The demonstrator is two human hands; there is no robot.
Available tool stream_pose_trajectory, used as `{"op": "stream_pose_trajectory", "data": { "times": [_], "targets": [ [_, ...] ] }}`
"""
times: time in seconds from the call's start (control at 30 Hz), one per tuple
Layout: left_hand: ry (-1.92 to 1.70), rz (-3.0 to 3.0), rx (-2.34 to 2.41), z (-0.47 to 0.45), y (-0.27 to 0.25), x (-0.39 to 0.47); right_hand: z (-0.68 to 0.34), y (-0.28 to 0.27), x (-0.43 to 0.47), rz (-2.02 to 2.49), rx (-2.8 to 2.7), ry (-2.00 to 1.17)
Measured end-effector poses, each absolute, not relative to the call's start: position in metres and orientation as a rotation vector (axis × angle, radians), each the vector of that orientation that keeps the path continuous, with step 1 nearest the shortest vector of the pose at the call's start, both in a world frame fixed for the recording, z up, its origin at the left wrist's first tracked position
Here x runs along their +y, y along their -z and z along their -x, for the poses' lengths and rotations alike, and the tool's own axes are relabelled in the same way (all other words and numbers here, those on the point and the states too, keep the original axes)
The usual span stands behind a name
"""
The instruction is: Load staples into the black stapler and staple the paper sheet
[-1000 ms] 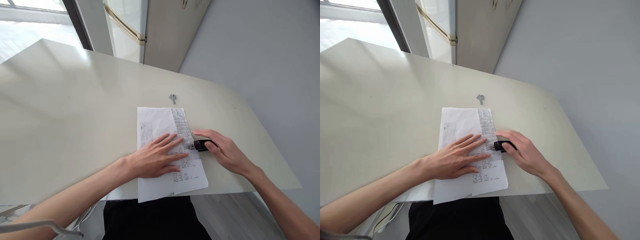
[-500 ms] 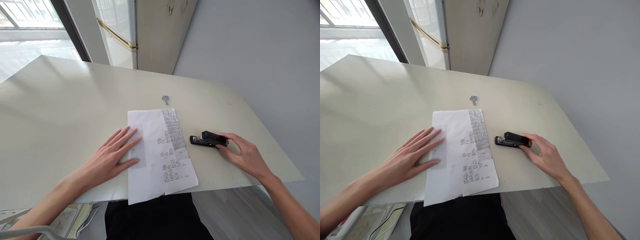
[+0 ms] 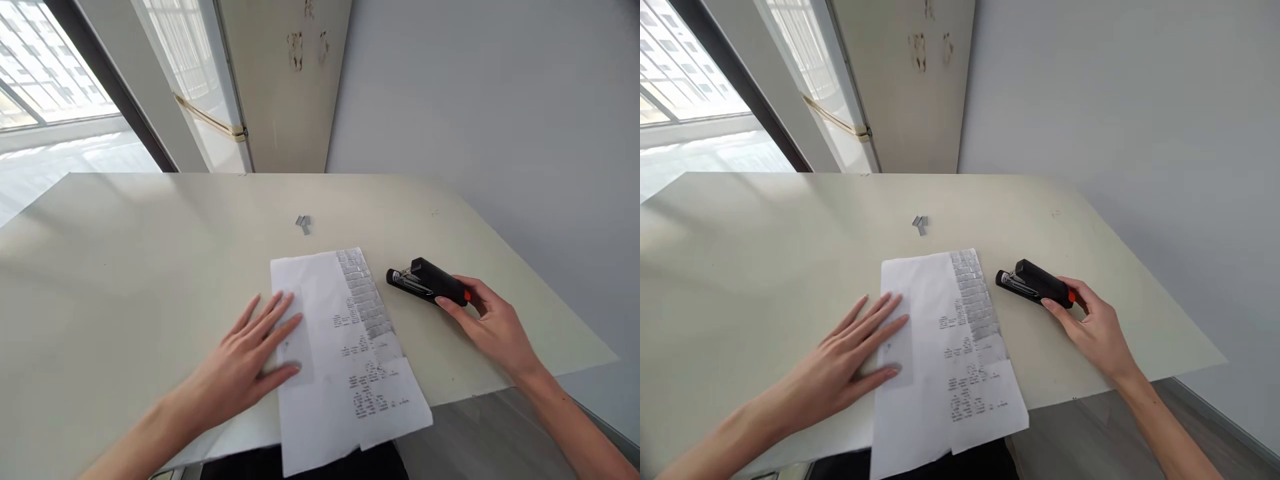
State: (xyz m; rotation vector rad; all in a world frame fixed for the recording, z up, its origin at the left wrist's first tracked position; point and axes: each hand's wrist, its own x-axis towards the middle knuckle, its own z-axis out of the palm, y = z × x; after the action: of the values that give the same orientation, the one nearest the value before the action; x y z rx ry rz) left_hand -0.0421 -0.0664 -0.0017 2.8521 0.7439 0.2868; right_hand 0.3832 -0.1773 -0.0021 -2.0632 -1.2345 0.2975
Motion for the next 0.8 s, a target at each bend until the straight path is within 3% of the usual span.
{"op": "stream_pose_trajectory", "data": {
  "times": [0.2, 0.5, 0.63, 0.8],
  "targets": [
    [-0.298, -2.827, 0.571, -0.062, 0.014, -0.035, -0.398, -0.018, -0.183, 1.999, -0.943, -0.373],
    [-0.294, -2.705, 0.517, -0.218, 0.030, 0.016, -0.395, -0.030, -0.174, 1.930, -0.996, -0.306],
    [-0.486, -2.482, 0.453, -0.193, 0.027, 0.020, -0.385, -0.028, -0.158, 1.882, -1.079, -0.333],
    [-0.610, -2.223, 0.586, -0.096, 0.014, 0.019, -0.356, -0.022, -0.126, 1.863, -1.258, -0.413]
  ]
}}
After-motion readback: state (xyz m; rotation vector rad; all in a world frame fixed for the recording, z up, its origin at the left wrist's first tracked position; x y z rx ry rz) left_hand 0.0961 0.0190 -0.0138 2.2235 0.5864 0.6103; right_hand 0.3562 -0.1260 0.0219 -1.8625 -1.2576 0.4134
